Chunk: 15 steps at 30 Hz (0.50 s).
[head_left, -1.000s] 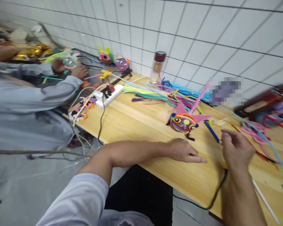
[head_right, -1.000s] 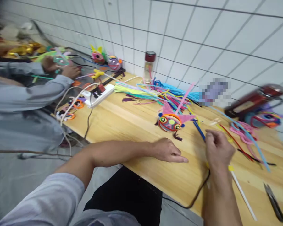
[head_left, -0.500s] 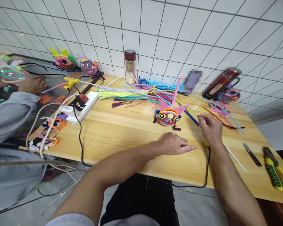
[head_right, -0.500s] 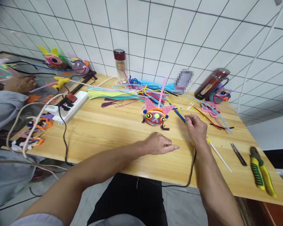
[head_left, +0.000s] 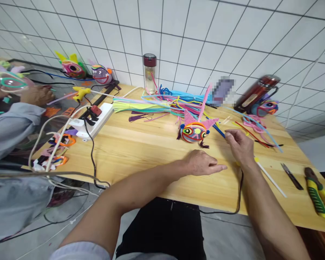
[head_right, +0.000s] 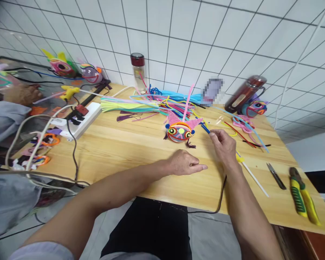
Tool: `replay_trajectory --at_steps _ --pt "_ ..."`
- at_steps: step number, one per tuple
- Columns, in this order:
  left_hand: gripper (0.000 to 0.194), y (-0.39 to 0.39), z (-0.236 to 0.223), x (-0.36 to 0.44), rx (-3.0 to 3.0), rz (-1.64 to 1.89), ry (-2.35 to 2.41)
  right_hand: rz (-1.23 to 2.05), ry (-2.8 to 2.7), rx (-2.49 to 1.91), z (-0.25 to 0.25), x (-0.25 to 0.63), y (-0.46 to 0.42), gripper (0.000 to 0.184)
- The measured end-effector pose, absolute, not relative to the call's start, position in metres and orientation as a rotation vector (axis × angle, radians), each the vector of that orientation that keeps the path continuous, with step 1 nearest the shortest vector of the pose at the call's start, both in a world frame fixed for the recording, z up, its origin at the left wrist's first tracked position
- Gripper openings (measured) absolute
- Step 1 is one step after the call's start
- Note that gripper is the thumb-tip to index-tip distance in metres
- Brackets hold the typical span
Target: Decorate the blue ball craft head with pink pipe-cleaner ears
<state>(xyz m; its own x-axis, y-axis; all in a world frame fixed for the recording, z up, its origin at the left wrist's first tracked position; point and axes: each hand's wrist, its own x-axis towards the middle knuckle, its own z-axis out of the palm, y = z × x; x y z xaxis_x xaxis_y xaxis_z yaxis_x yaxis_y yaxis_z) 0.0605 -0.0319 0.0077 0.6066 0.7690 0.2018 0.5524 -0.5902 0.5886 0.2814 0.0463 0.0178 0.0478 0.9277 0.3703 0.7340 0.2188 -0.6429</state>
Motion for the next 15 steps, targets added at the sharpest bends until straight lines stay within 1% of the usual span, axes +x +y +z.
replay_trajectory --at_steps 3,8,15 --pt "0.067 -0.030 0.008 0.061 2.334 0.565 1.045 0.327 -1.760 -1.567 0.021 0.277 0.044 0.048" --pt "0.062 -0.028 0.013 0.060 2.280 0.412 1.003 0.363 -1.781 -1.599 0.024 0.275 0.045 0.057" --pt "0.060 -0.025 0.022 0.059 2.198 0.244 0.986 0.366 -1.777 -1.673 0.023 0.276 0.050 0.060"
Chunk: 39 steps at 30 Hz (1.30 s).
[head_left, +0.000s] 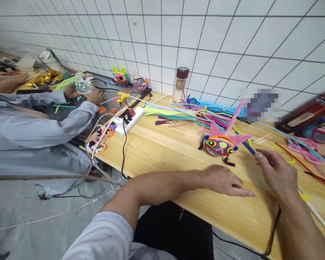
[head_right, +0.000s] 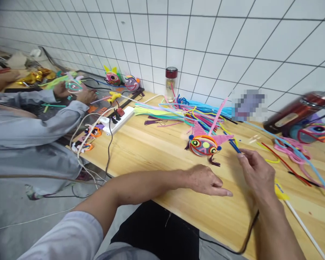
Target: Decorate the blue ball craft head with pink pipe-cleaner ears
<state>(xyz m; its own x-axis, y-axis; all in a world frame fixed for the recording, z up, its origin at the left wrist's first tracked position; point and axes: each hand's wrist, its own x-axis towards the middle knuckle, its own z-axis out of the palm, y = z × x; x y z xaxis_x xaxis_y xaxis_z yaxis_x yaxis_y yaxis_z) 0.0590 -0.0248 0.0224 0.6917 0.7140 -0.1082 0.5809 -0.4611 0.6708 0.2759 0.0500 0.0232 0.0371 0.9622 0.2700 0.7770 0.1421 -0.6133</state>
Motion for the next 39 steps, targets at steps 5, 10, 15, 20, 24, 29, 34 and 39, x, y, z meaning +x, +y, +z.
replay_trajectory --at_steps 5,10,15,20,24,29,34,39 --pt "0.063 -0.023 0.020 0.059 2.193 0.285 0.971 0.417 -1.772 -1.701 0.029 0.271 0.046 0.060" --pt "0.067 -0.022 0.023 0.058 2.186 0.231 0.967 0.487 -1.763 -1.705 0.031 0.270 0.046 0.062" --pt "0.067 -0.022 0.026 0.058 2.199 0.204 0.972 0.544 -1.753 -1.699 0.032 0.269 0.044 0.061" --pt "0.068 -0.023 0.028 0.057 2.190 0.195 0.993 0.581 -1.734 -1.669 0.031 0.268 0.043 0.053" --pt "0.067 -0.023 0.029 0.056 2.171 0.196 0.994 0.603 -1.718 -1.586 0.030 0.270 0.044 0.035" --pt "0.067 -0.022 0.024 0.059 2.198 0.220 1.009 0.615 -1.671 -1.551 0.030 0.270 0.045 0.032" --pt "0.066 -0.023 0.019 0.060 2.209 0.263 1.029 0.650 -1.685 -1.568 0.043 0.267 0.046 0.048" --pt "0.061 -0.024 0.018 0.059 2.239 0.274 1.008 0.774 -1.823 -1.604 0.068 0.267 0.054 0.061"
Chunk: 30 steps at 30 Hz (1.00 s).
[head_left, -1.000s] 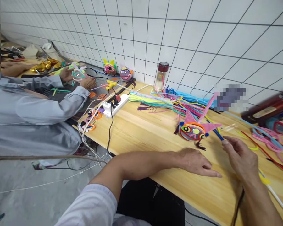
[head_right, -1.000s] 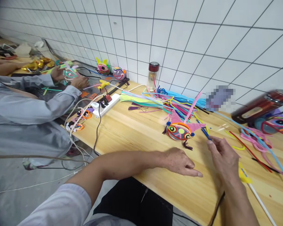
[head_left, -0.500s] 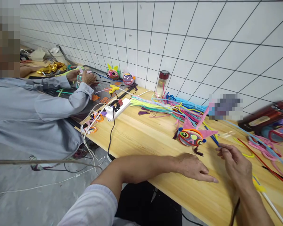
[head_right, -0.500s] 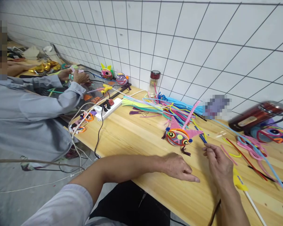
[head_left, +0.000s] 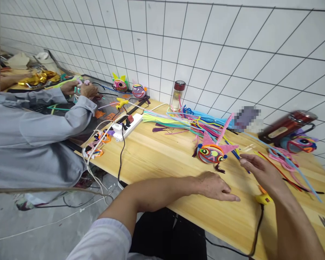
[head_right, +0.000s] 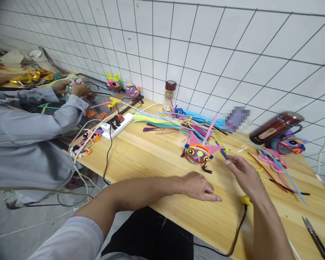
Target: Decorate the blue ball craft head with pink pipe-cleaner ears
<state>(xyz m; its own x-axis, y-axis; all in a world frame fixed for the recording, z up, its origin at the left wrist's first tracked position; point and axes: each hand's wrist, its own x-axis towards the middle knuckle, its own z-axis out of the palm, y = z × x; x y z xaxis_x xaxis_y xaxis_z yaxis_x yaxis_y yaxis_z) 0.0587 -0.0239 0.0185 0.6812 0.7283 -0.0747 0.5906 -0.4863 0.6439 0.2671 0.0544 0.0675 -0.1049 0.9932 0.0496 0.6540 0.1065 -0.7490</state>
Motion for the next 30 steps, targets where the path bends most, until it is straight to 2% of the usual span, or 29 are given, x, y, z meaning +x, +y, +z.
replay_trajectory --at_steps 4,8,14,18,23,30 --pt "0.061 -0.024 0.015 0.060 2.268 0.265 1.017 0.914 -1.828 -1.651 0.084 0.258 0.058 0.066" --pt "0.066 -0.027 0.012 0.061 2.320 0.331 1.030 1.028 -1.772 -1.553 0.084 0.239 0.055 0.062" --pt "0.052 -0.030 0.005 0.060 2.384 0.440 1.048 1.186 -1.704 -1.233 0.062 0.223 0.055 0.058" --pt "0.052 -0.029 0.004 0.061 2.410 0.442 1.028 1.186 -1.636 -1.136 0.053 0.216 0.057 0.056" --pt "0.056 -0.029 0.006 0.063 2.431 0.369 1.057 1.154 -1.594 -1.112 0.047 0.204 0.058 0.045" --pt "0.051 -0.028 0.005 0.062 2.407 0.394 1.046 1.157 -1.578 -1.135 0.041 0.197 0.060 0.034"
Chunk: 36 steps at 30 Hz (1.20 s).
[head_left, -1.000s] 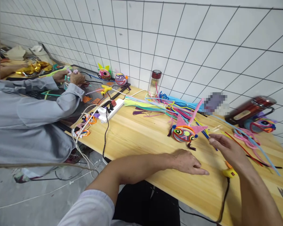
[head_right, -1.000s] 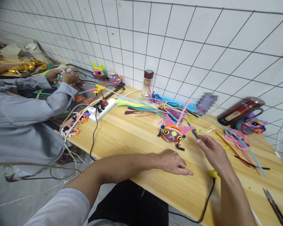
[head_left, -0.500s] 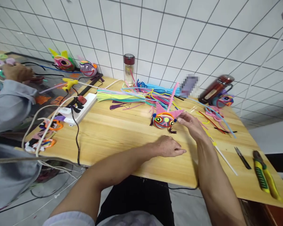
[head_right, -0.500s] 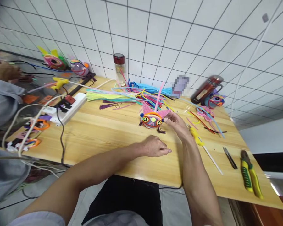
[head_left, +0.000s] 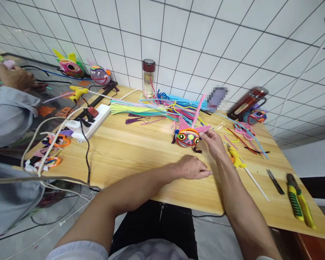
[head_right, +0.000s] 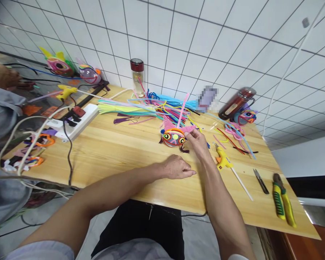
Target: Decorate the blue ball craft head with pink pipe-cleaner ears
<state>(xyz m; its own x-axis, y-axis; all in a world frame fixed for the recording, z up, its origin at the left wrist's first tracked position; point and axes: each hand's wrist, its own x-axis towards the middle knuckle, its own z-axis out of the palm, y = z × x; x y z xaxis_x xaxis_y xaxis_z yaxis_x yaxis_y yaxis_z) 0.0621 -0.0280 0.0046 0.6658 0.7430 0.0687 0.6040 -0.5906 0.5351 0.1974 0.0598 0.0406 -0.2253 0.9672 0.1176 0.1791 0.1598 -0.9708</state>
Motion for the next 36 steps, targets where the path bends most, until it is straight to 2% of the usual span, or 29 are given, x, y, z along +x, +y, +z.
replay_trajectory --at_steps 12,17,21,26,30,36 --pt "0.054 -0.028 0.009 0.061 2.405 0.334 1.063 1.091 -1.566 -1.099 0.026 0.194 0.061 0.031" --pt "0.050 -0.030 0.008 0.061 2.438 0.387 1.062 1.141 -1.603 -1.066 0.029 0.198 0.059 0.040" --pt "0.050 -0.031 0.008 0.061 2.464 0.378 1.058 1.038 -1.335 -1.126 0.046 0.239 0.073 0.056" --pt "0.050 -0.030 0.008 0.061 2.470 0.342 1.061 0.723 -0.979 -1.396 0.091 0.311 0.115 0.066" --pt "0.049 -0.031 0.011 0.061 2.474 0.322 1.074 0.577 -0.877 -1.504 0.115 0.335 0.130 0.074" --pt "0.050 -0.031 0.011 0.060 2.462 0.386 1.060 0.751 -1.058 -1.445 0.077 0.293 0.094 0.067"
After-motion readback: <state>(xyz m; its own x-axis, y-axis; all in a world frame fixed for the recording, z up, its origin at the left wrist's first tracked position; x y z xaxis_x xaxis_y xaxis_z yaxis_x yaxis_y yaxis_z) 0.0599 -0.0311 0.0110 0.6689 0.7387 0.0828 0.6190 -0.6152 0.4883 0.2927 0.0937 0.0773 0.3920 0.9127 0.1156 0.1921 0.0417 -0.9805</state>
